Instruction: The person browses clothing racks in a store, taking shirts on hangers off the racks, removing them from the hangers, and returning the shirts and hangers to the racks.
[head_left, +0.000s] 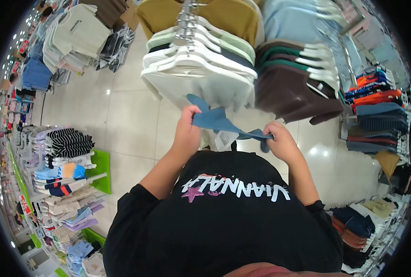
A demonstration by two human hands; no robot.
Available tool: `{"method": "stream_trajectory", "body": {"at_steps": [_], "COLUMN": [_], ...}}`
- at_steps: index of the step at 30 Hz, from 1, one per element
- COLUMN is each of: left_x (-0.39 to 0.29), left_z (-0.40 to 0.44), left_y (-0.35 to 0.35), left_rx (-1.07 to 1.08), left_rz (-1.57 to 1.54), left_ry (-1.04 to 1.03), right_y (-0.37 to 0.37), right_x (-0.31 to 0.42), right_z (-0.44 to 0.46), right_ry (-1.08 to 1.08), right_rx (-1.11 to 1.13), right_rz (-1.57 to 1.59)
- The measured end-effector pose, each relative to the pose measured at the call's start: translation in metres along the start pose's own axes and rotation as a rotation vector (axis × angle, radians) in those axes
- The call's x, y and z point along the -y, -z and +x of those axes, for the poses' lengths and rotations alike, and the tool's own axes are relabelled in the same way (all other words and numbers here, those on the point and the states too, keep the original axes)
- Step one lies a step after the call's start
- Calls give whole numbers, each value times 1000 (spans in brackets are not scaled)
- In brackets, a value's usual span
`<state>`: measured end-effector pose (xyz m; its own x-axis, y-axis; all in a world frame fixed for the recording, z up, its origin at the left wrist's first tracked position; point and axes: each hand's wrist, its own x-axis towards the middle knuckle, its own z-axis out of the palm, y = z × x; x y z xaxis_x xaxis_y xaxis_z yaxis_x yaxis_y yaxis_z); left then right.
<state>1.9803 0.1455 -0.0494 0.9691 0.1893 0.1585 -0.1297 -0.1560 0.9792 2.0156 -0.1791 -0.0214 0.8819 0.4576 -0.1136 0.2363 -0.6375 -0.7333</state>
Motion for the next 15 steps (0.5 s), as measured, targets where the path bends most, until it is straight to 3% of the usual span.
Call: {"method": "stream_trajectory", "body": {"at_steps": [1,2,5,7,10,11,13,15], "left_x": [6,5,7,14,17,16,15,13], "left_z": [2,6,20,32,48,54,64,70], "left_y": [13,22,50,70,94,99,108,119], "left_rx": [85,104,170,232,373,372,329,308], "left_rz": [26,-241,-245,-161,23,22,-11,-38], "left_ry": [96,284,389,351,241,242,50,69], "right_y": [-2,-4,-9,-18,-33,-37,-44,-47], "right_x": [11,23,49,66,83,91,106,118], "right_z": [19,39,107,157,218,232,250,257], "right_ry": [5,71,217,279,249,249,42,85], "right_rx": [10,38,39,-181,-319,-317,-218,-266], "right_rz": [-4,78,94,30,-41,-41,47,6]}}
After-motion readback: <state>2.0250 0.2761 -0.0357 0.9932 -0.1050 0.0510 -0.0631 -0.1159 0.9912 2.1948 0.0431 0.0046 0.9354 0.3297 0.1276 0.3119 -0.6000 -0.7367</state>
